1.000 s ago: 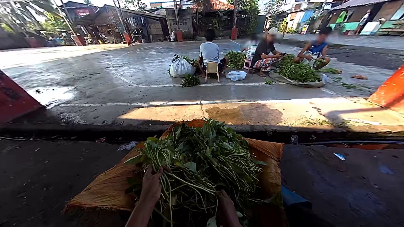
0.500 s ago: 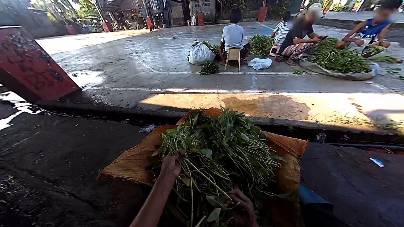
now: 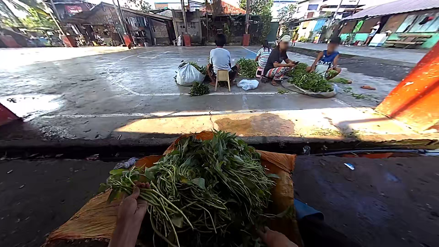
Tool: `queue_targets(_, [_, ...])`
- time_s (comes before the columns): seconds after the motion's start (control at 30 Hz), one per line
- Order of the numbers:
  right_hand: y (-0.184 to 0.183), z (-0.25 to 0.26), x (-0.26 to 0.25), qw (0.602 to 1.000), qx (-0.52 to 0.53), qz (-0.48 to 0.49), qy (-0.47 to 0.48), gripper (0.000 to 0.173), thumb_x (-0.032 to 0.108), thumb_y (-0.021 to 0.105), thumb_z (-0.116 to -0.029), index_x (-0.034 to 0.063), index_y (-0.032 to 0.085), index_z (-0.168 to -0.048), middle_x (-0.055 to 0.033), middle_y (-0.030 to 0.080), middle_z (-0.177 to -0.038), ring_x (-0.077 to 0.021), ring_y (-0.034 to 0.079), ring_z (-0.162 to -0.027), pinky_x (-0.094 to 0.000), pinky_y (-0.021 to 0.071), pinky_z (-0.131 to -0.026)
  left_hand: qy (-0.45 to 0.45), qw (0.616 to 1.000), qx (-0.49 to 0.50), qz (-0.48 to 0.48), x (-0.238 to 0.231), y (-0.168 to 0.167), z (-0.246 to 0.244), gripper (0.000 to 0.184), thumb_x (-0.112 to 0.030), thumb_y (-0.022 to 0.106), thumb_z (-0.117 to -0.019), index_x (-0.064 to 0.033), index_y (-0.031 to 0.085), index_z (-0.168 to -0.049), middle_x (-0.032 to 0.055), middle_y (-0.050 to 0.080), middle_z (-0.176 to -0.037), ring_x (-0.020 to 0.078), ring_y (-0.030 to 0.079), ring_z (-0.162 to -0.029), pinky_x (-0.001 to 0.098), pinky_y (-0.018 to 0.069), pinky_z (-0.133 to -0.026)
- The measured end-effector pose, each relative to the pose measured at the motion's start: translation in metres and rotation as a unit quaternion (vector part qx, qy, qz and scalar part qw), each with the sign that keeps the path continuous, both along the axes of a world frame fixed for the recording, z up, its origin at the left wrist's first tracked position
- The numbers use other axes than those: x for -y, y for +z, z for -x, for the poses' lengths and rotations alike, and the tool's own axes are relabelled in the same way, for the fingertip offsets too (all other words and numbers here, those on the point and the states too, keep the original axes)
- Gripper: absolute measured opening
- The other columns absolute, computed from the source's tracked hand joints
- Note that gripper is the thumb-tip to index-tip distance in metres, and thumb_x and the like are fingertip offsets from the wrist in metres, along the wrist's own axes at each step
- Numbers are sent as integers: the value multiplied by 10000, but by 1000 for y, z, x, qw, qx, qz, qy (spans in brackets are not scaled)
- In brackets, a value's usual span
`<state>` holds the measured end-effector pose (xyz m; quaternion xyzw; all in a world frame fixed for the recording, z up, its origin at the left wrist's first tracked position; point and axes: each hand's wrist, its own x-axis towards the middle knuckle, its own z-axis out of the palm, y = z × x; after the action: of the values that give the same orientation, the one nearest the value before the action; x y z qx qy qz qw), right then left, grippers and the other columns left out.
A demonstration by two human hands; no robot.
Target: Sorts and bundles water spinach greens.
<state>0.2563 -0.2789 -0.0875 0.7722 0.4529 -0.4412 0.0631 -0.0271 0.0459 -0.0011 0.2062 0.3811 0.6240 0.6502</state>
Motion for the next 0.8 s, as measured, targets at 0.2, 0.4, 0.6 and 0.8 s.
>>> queue_targets(0.2, [98,7,-20,890,22,-449,-80,784,223,575,-1025,69,123,-1647,-119,712,-1115,-287,716,-903,-523,581,-837,-29,999,9,38,5,-6,-1,158,-9,324,-1088,-64,465,-1136,15,607,-829,67,660,-680,212,604,-660])
queue_targets(0.4, [215,25,-14,633,111,-766,-3,705,319,509,-1082,293,79,-1639,19,718,-1074,-91,699,-917,-291,607,-823,-41,998,43,36,8,-3,0,205,-20,292,-1085,-31,469,-1188,71,674,-934,117,709,-774,248,616,-706])
queue_targets(0.6, [250,46,-8,471,94,-877,14,481,346,548,-1063,404,351,-1497,95,733,-1071,-71,719,-876,-233,614,-755,-62,998,9,22,4,-6,-2,312,49,337,-1055,-66,403,-1337,47,675,-1084,106,717,-887,269,619,-766])
queue_targets(0.8, [135,9,-101,727,-13,-684,-57,324,108,518,-1012,50,645,-1304,-84,712,-909,-167,685,-773,-372,596,-740,-123,992,-31,27,22,-1,-15,289,55,363,-1048,-97,480,-1265,27,652,-949,135,691,-799,339,619,-748])
